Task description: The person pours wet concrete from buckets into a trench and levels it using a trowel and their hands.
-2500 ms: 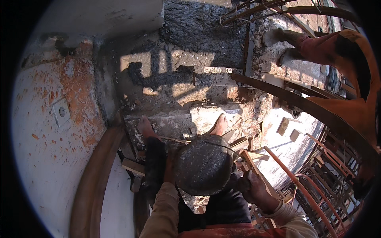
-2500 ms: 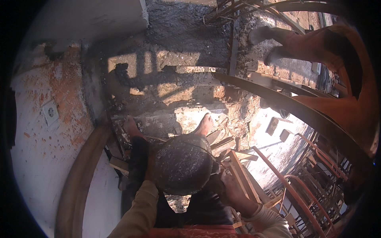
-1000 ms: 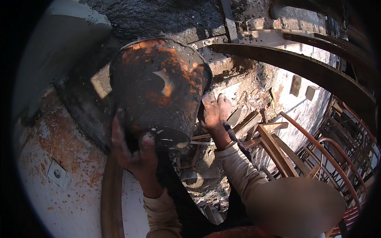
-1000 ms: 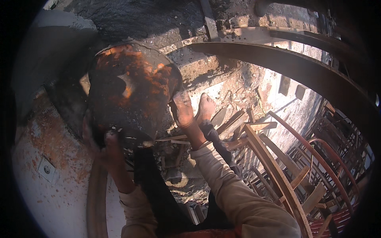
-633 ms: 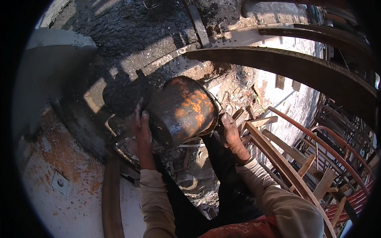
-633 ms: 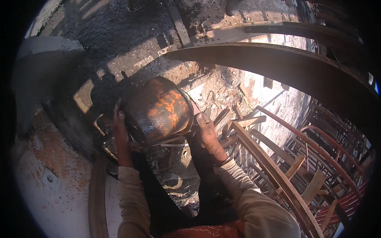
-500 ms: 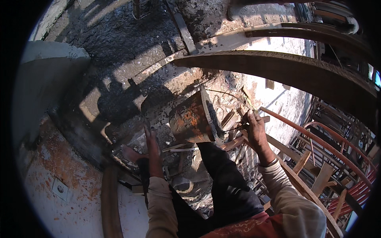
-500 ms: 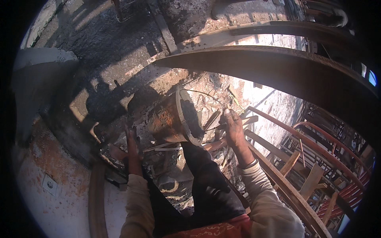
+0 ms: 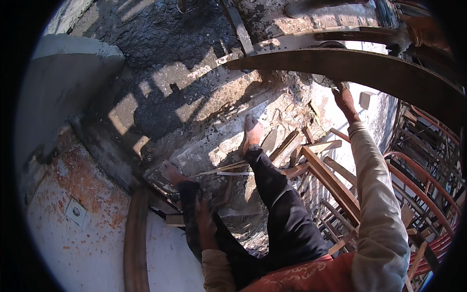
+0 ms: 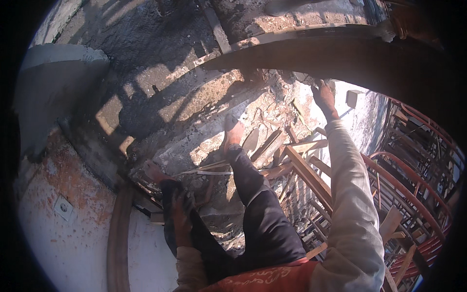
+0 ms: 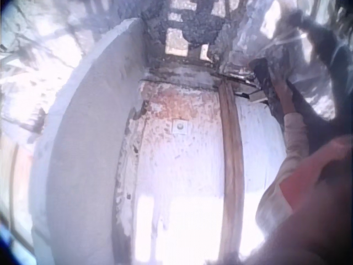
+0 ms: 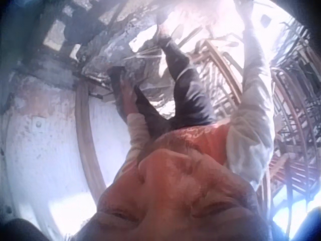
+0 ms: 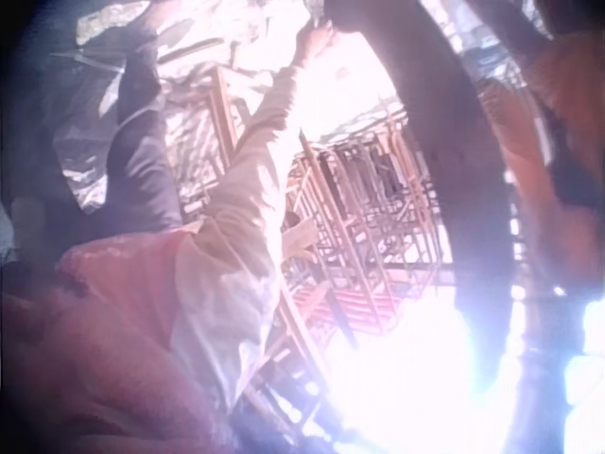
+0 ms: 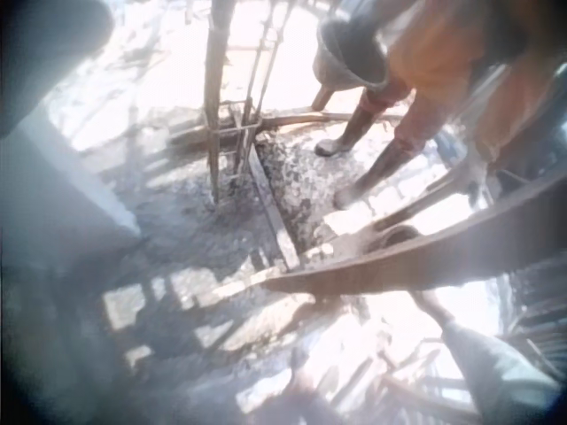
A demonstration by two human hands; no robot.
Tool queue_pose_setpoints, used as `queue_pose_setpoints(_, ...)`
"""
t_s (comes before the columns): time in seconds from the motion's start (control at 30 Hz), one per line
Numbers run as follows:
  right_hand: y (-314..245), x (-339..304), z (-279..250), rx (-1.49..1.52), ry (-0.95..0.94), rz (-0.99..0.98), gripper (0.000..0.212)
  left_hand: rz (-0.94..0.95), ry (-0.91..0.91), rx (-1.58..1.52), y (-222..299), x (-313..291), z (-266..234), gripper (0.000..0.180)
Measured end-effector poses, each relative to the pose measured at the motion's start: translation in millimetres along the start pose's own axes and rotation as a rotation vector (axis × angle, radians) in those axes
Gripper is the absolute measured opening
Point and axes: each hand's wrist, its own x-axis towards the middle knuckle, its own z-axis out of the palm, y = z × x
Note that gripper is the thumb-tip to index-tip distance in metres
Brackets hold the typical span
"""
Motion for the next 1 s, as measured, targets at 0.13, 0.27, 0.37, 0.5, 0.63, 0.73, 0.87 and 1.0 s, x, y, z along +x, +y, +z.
queue_pose_setpoints(0.13,-73.6,-88.3,-20.5,0.546,-0.472,0.171,0.039,0.098,-0.006,0.25,38.6,3.2,10.2,0.055)
queue_pose_setpoints(0.27,-111.2,-265.5,-25.5,0.65,-0.818,0.235,0.031,0.189,0.054,0.546,27.2,45.7,-65.2,0.058)
queue_pose_setpoints(0.37,-119.0,-395.4,-6.1,0.386,-0.854,0.098,0.037,0.155,0.097,0.336,51.2,43.4,-76.9,0.058)
queue_pose_setpoints(0.5,-168.1,-462.8,19.0,0.501,-0.989,0.298,0.039,0.051,0.177,0.172,54.7,38.5,-94.3,0.055)
queue_pose_setpoints(0.63,-240.9,-438.5,52.7,0.666,-0.943,0.268,0.04,0.012,0.164,0.221,68.3,30.3,-94.9,0.054)
queue_pose_setpoints(0.73,-282.2,-396.1,106.9,0.685,-0.803,0.188,0.044,0.062,0.107,0.217,73.3,39.4,-96.1,0.052)
queue_pose_setpoints(0.87,-318.8,-353.5,198.1,0.459,-0.551,0.207,0.051,0.096,0.048,0.394,120.7,0.9,-88.6,0.047)
queue_pose_setpoints(1.0,-362.1,-313.9,240.4,0.267,-0.608,-0.075,0.054,0.186,0.119,0.59,152.3,-2.9,-75.9,0.047)
